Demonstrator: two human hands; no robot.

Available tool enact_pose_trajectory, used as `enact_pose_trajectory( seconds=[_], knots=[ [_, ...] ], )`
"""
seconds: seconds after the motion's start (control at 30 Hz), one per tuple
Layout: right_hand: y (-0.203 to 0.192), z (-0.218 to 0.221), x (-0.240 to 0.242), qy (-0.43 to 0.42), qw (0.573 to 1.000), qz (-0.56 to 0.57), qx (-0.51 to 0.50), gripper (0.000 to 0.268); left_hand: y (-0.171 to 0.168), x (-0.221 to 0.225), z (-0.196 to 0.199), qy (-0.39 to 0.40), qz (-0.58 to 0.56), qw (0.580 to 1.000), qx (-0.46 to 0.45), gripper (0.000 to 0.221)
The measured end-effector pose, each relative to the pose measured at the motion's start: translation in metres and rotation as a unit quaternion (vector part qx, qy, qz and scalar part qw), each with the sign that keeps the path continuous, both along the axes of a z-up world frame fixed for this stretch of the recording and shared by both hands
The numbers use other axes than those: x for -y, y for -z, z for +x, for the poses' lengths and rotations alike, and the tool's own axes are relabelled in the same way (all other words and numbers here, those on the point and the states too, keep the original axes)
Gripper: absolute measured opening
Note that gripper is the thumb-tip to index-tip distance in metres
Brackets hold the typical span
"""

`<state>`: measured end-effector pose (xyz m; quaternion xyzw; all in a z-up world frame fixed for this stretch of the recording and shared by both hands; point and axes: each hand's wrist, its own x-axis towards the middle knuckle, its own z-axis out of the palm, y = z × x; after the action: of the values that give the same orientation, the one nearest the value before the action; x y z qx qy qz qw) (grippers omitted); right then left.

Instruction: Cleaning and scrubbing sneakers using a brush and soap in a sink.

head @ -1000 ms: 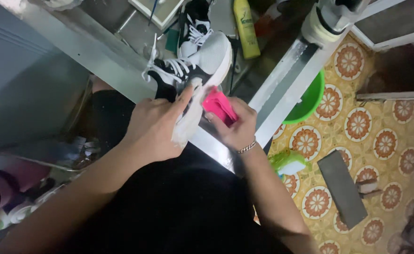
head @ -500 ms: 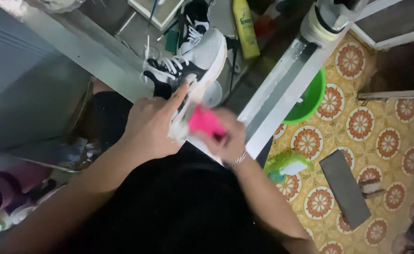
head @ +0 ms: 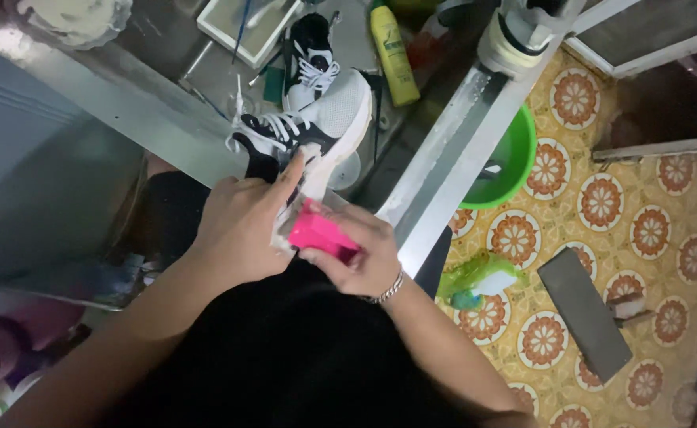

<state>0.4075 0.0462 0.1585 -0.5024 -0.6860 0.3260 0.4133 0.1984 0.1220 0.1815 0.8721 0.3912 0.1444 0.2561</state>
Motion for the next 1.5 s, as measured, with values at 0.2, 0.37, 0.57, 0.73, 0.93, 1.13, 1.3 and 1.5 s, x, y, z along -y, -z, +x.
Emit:
enact_pose_trajectory(
  seconds=[0.2, 0.37, 0.57, 0.73, 0.93, 1.13, 1.3, 1.5],
  knots=[
    [0.030, 0.023, -0.007, 0.128, 0.991, -0.034, 0.032, 0.033, -0.019, 0.008, 0.003, 0.025, 0.003, 0.999, 0.038, 0.109],
    [0.009, 0.026, -0.002, 0.010, 0.999, 0.043, -0.027, 0.038, -0.053, 0.016, -0.017, 0.039, -0.076, 0.996, -0.002, 0.110],
    [-0.024, 0.023, -0.006, 0.030, 0.997, 0.065, 0.025, 0.036, -0.080, 0.019, -0.029, 0.038, -0.122, 0.992, 0.010, 0.117],
    [-0.022, 0.038, -0.008, 0.006, 0.997, 0.063, 0.039, 0.040, -0.080, 0.022, -0.033, 0.016, -0.179, 0.984, 0.013, 0.112],
    [-0.040, 0.045, -0.015, -0.069, 0.995, 0.041, 0.060, 0.029, -0.081, 0.018, -0.031, 0.028, -0.209, 0.977, -0.014, 0.117],
    [-0.043, 0.041, -0.014, -0.061, 0.995, 0.032, 0.070, 0.042, -0.082, 0.018, -0.027, 0.019, -0.229, 0.970, -0.077, 0.124],
    [-0.035, 0.053, -0.019, 0.025, 0.992, -0.025, 0.119, 0.035, -0.071, 0.021, -0.031, 0.064, -0.166, 0.984, 0.026, 0.100],
    [-0.013, 0.065, -0.018, 0.000, 0.998, -0.040, 0.051, 0.024, -0.064, 0.024, -0.048, 0.050, -0.197, 0.979, 0.018, 0.074]
  ],
)
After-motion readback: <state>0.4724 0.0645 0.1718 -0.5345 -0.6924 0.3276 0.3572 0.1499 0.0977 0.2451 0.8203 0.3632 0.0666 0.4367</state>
